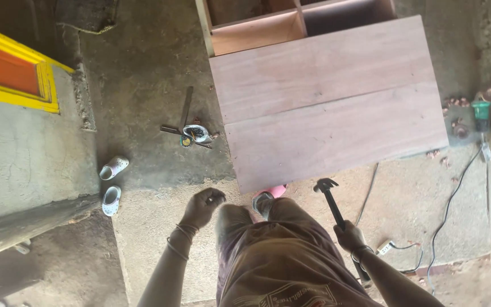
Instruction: Hammering nails into plywood boards to assemble or reinforce furniture components.
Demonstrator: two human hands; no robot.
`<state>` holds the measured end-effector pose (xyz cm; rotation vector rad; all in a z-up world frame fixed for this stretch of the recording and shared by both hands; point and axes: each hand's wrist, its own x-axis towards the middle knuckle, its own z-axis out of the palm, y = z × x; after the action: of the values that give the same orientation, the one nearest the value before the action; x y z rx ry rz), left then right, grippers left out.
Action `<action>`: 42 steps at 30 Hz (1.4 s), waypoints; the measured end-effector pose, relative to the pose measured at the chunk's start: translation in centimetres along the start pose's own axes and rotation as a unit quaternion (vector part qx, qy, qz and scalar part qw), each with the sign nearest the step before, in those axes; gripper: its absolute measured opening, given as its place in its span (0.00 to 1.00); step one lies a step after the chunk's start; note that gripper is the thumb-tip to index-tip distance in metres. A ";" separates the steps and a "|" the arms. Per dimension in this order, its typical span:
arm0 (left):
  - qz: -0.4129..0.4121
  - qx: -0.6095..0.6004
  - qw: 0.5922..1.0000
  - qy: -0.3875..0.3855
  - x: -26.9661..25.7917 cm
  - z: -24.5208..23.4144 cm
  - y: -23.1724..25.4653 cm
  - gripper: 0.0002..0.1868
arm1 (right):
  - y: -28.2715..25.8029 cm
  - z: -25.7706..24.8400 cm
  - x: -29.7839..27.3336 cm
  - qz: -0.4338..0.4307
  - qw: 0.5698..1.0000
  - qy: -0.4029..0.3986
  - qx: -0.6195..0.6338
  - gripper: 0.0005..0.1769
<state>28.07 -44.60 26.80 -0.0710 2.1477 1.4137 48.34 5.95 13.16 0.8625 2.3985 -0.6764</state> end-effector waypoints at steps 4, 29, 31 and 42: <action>0.116 -0.026 0.991 0.068 7.9 -2.2 -1.9 0.08 | -7.3 -4.0 3.2 -0.038 0.999 -0.009 -0.004 0.20; 0.268 0.074 0.955 0.105 49.2 -8.2 -6.2 0.04 | -29.7 4.0 11.8 -0.289 0.949 0.015 0.127 0.08; 0.271 0.075 0.954 0.101 49.2 -8.3 -6.0 0.04 | -29.2 4.7 13.5 -0.326 0.937 0.018 0.127 0.07; 0.288 0.077 0.949 0.101 49.0 -8.5 -5.5 0.02 | -40.2 3.0 20.1 -0.425 0.899 0.047 0.094 0.07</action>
<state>-14.86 -41.96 1.24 0.5354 2.5710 1.5896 8.21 -14.32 10.11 -0.1672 2.7902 -1.2131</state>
